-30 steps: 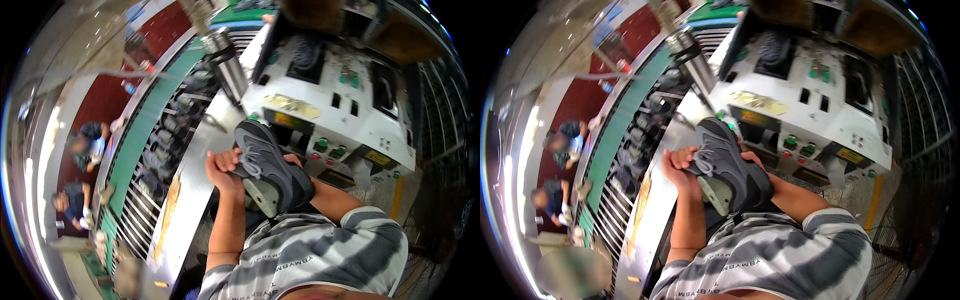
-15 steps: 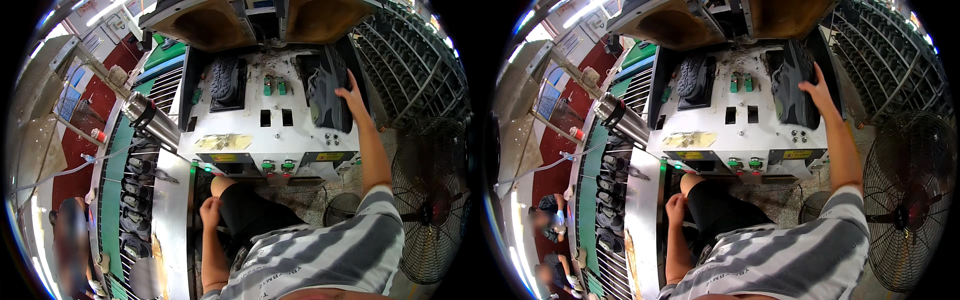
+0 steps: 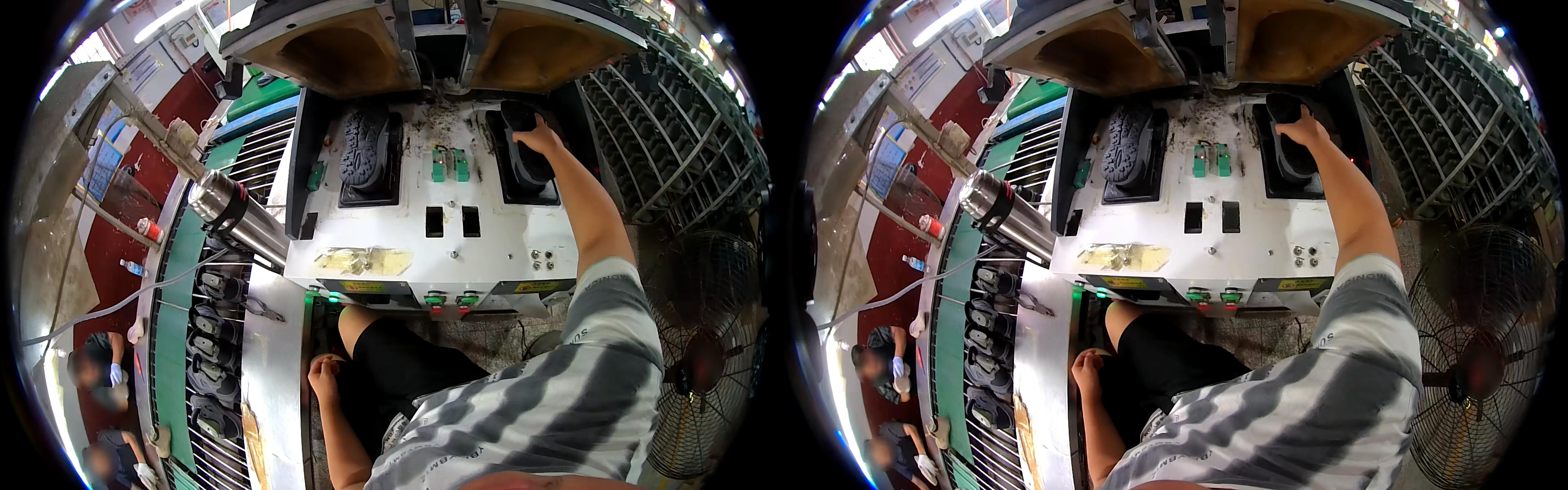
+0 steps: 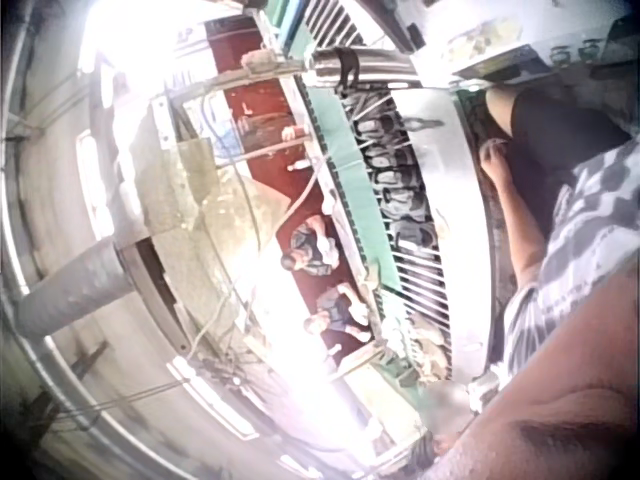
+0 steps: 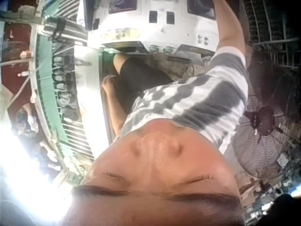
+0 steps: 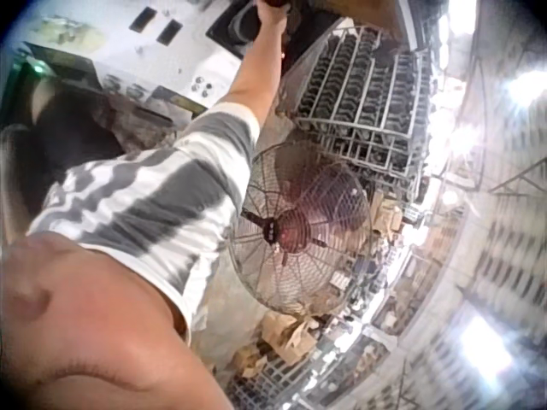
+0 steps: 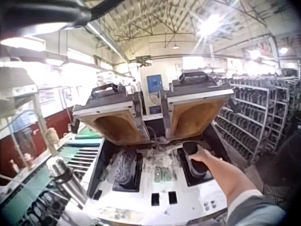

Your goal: The person picks up shoes from an assembly line, places them individually into a pressing machine, operates the machine via buttons, and then returns the shoes to the conveyor belt.

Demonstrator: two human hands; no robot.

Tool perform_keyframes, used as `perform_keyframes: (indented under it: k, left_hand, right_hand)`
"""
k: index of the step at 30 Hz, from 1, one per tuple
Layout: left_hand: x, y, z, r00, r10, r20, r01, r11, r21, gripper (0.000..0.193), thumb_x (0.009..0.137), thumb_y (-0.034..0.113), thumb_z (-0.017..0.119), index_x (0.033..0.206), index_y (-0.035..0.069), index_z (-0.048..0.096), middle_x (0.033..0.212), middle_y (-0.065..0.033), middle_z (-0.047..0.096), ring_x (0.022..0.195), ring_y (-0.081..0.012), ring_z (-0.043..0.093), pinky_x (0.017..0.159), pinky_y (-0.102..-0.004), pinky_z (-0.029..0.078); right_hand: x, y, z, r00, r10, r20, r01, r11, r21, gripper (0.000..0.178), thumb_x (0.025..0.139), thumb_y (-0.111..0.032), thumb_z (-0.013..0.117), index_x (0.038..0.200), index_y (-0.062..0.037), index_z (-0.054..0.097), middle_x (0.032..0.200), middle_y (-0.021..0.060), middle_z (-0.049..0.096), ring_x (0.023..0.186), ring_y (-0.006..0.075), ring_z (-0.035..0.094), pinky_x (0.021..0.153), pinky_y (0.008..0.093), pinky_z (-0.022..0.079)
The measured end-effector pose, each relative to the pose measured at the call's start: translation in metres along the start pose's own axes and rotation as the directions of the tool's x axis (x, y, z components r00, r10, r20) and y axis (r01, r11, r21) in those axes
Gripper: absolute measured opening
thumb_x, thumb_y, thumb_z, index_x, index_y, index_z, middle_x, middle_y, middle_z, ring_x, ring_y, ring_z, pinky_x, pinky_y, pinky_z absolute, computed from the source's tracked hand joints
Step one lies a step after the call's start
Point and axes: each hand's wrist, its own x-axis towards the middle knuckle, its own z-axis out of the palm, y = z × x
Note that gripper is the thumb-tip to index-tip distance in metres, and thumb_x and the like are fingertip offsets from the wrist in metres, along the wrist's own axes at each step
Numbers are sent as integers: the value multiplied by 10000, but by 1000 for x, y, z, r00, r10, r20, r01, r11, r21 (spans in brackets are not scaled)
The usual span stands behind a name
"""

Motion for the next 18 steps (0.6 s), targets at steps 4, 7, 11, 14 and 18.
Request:
perform_keyframes:
  k: [4,7,11,14,18]
  left_hand:
    - [6,4,22,987,97,125,-103,994,41,135,909,77,551,889,-15,649,709,-36,605,603,-100,538,565,-217,433]
    - [10,5,54,971,18,240,-34,997,65,152,905,94,565,920,-29,653,699,-14,593,602,-83,520,553,-211,408]
    - [0,8,127,870,35,492,-150,969,195,184,906,137,581,971,-17,658,757,-33,623,685,-111,570,625,-241,458]
    - [-22,12,184,697,147,702,-421,876,235,184,899,150,578,982,9,662,802,-42,651,727,-112,590,664,-258,479]
    - [-59,37,249,369,8,929,-624,743,241,248,895,237,554,955,20,658,856,-168,670,807,-331,647,724,-387,500]
  right_hand:
    - [-6,5,0,1000,-20,13,21,998,-56,1109,612,-558,677,1497,-106,185,1372,247,456,1241,377,481,1005,418,410]
    - [-30,5,-6,999,-23,-38,20,997,-69,1018,684,-629,630,1481,-123,248,1377,238,448,1231,380,485,1003,428,411]
    - [-99,45,2,924,-223,-311,260,962,83,633,844,-490,582,1327,-96,470,1296,206,493,1127,356,547,936,427,441]
    - [-187,119,25,733,-235,-639,558,745,366,210,870,-119,630,1024,15,582,867,100,584,809,167,570,740,281,455]
    - [-309,203,95,663,505,-553,273,524,807,232,920,-183,535,763,-53,422,711,-3,334,653,112,327,596,316,339]
